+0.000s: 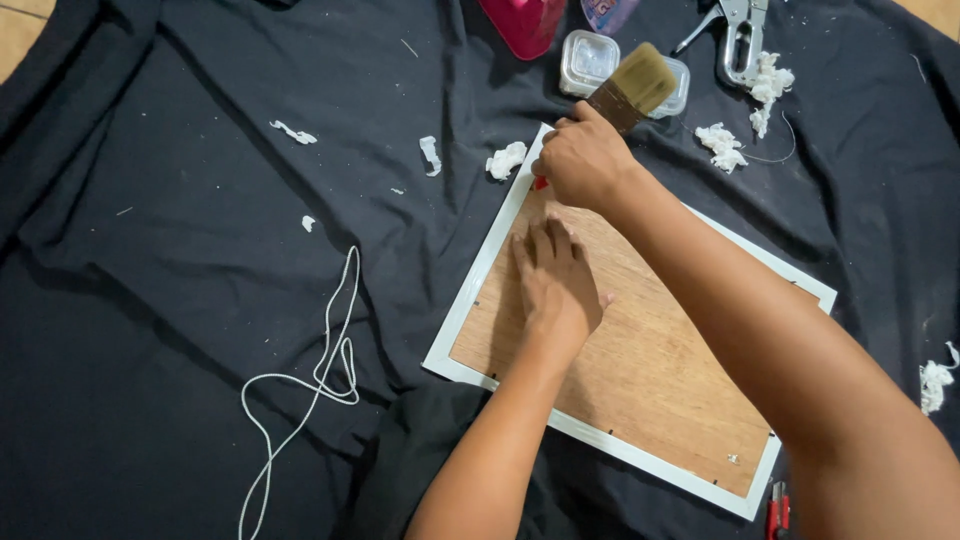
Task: Cleaning the back of a picture frame with a brush and attaching a hanging wire to the frame backing.
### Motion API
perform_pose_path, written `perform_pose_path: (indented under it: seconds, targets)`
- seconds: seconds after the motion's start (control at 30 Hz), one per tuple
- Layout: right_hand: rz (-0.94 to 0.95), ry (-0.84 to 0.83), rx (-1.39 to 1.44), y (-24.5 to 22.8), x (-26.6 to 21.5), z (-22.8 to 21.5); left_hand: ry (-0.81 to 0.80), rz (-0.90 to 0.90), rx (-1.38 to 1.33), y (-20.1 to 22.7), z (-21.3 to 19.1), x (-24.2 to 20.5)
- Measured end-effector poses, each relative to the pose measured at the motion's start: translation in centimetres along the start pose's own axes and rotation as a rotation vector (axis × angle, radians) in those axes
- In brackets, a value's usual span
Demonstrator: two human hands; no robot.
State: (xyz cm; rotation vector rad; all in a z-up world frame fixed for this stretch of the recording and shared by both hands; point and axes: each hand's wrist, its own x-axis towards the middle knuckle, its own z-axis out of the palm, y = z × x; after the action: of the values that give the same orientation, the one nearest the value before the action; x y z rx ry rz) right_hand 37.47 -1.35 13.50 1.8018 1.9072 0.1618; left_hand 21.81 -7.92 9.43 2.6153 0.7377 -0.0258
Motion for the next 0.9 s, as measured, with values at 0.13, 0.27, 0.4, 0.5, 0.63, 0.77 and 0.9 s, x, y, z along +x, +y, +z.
perform_pose_path:
  seconds: [0.13,0.27,0.4,0.5,0.63,0.77,0.9]
  targets:
    - [0.055,0.032,-0.058,-0.6,-0.2,1.5,-0.286,-0.053,-0.126,-0.1,-3.6,-0.1]
    - [0.063,-0.025,-0.071,-1.6,-1.3,0.2,-0.257,-0.040,-0.116,-0.1,-3.1,-0.2]
    - [0.146,0.139,-0.072,-3.1,-3.0,2.9,-0.294,-0.024,-0.111,0.1,-3.7,-0.5]
    - [0.292,0.198,0.077,-3.7,-4.7,4.8,-0.287,-0.045,-0.073,0.5,-4.2,-0.8]
    - [0.530,0.220,0.273,-5.2,-8.7,4.7,-0.200,-0.068,-0.084,0.6,-2.8,-0.6]
    - [0.808,0.089,0.482,-6.0,-14.7,4.6,-0.032,-0.067,-0.242,0.1,-2.0,-0.3]
    - [0.900,0.050,0.406,-6.7,-19.5,6.3,0.033,0.011,-0.298,0.2,-2.0,-0.7]
